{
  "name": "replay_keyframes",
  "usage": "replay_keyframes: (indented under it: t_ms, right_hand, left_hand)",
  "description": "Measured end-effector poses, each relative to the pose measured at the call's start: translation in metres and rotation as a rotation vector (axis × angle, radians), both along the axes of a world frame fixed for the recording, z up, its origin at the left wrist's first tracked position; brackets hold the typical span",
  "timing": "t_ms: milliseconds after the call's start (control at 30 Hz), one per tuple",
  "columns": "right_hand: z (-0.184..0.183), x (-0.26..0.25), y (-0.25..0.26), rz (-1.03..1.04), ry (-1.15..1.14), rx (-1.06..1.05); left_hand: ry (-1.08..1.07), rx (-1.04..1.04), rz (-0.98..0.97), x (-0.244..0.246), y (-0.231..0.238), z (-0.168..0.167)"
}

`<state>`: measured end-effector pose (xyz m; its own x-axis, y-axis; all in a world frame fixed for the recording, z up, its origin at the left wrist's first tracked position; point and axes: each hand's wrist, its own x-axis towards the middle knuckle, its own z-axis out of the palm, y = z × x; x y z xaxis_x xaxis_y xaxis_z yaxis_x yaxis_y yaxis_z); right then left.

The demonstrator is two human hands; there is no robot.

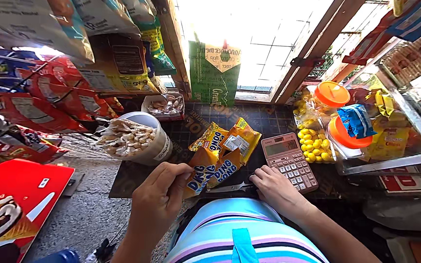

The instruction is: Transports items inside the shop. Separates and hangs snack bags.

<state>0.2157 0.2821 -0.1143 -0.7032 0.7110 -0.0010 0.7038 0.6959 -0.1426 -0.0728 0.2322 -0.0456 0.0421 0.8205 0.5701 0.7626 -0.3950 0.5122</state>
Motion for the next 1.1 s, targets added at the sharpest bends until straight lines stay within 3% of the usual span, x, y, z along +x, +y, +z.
replay_keyframes:
  t_ms: [67, 200, 267, 400, 533, 800, 1100]
  right_hand:
    - [0.005, 0.001, 0.0, 0.028, -0.039, -0.026]
    - [0.035, 0.013, 0.003, -0.057, -0.184, -0.378]
    - [0.043, 0.028, 0.003, -0.08, -0.103, -0.431]
    - [0.044, 0.057, 0.001, 0.026, 0.316, -0.262]
    - [0.061, 0.054, 0.002, 0.026, 0.499, -0.108]
    - [0.078, 0.021, 0.009, 0.049, 0.42, 0.192]
    - [0.085, 0.017, 0.017, 0.046, 0.343, 0.29]
  left_hand:
    - [-0.008, 0.002, 0.003, -0.002, -0.001, -0.001]
    - [-0.033, -0.01, 0.005, -0.005, -0.004, -0.002]
    - [-0.043, -0.02, 0.006, -0.005, -0.006, -0.002]
    - [-0.051, -0.03, 0.015, -0.006, -0.009, 0.001]
    - [-0.059, -0.025, -0.008, -0.002, -0.008, 0.005]
    - [-0.023, -0.011, -0.039, 0.003, -0.006, 0.011]
    - [0.002, 0.01, -0.066, 0.006, -0.002, 0.012]
